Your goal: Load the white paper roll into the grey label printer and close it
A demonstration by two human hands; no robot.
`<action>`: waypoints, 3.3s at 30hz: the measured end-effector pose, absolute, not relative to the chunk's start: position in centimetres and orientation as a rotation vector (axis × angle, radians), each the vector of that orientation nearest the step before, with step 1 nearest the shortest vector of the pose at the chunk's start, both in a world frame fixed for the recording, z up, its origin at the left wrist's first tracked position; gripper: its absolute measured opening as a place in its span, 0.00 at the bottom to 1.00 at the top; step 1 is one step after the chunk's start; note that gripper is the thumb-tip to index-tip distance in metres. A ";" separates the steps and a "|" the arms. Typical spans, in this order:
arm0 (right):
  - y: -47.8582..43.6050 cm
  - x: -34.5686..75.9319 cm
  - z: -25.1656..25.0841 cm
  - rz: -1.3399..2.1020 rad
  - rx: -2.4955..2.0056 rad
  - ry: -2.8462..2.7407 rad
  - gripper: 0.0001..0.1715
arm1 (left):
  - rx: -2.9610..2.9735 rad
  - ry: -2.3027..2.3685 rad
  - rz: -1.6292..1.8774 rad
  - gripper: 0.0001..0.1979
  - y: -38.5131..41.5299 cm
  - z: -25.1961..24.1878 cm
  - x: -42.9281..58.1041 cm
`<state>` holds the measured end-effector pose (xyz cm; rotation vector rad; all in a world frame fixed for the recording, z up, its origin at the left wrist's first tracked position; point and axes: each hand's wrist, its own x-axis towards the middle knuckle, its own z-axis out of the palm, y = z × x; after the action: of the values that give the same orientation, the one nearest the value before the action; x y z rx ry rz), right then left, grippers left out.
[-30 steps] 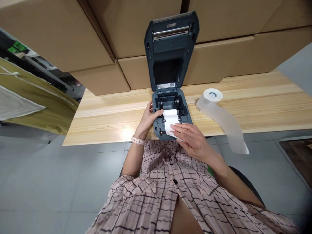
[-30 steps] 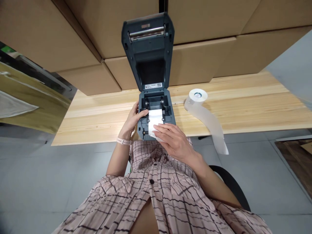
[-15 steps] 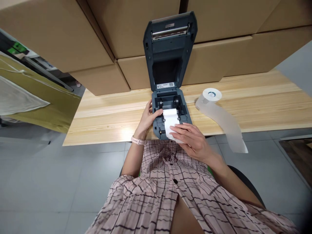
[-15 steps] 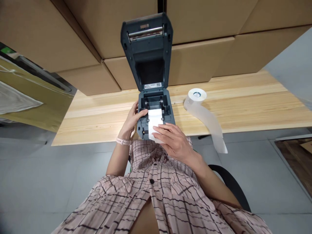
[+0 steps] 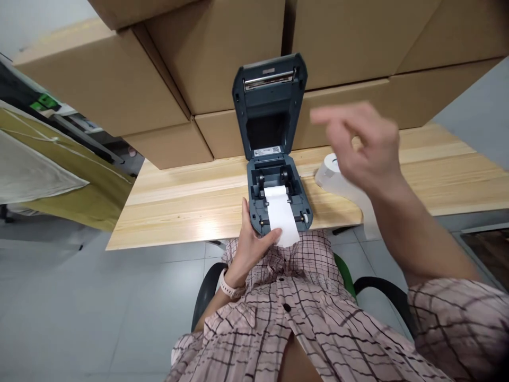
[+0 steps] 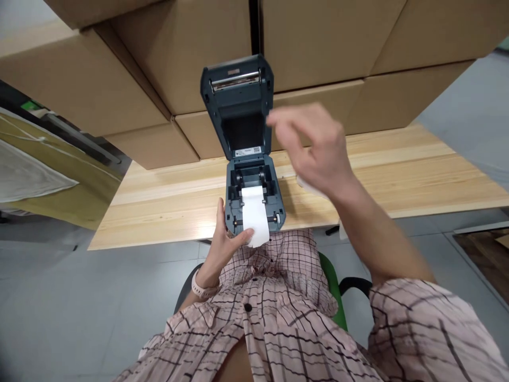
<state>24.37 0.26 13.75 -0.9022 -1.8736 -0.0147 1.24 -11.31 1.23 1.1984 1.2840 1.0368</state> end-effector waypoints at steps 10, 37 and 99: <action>16.5 20.6 16.1 0.443 -1.150 -1.783 0.50 | 1.143 1.263 1.119 0.72 -10.6 1.0 1.6; -6.2 20.7 -1.6 0.139 -0.886 -1.618 0.22 | 1.403 1.191 1.421 0.39 -9.1 1.5 1.9; 7.3 19.6 16.6 -0.106 -0.959 -1.807 0.32 | 1.355 1.135 1.251 0.48 0.6 -0.2 -1.1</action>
<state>19.63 7.27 16.64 -0.9590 -1.8071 -0.1057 -1.09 0.62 -0.17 1.3554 1.1350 1.2512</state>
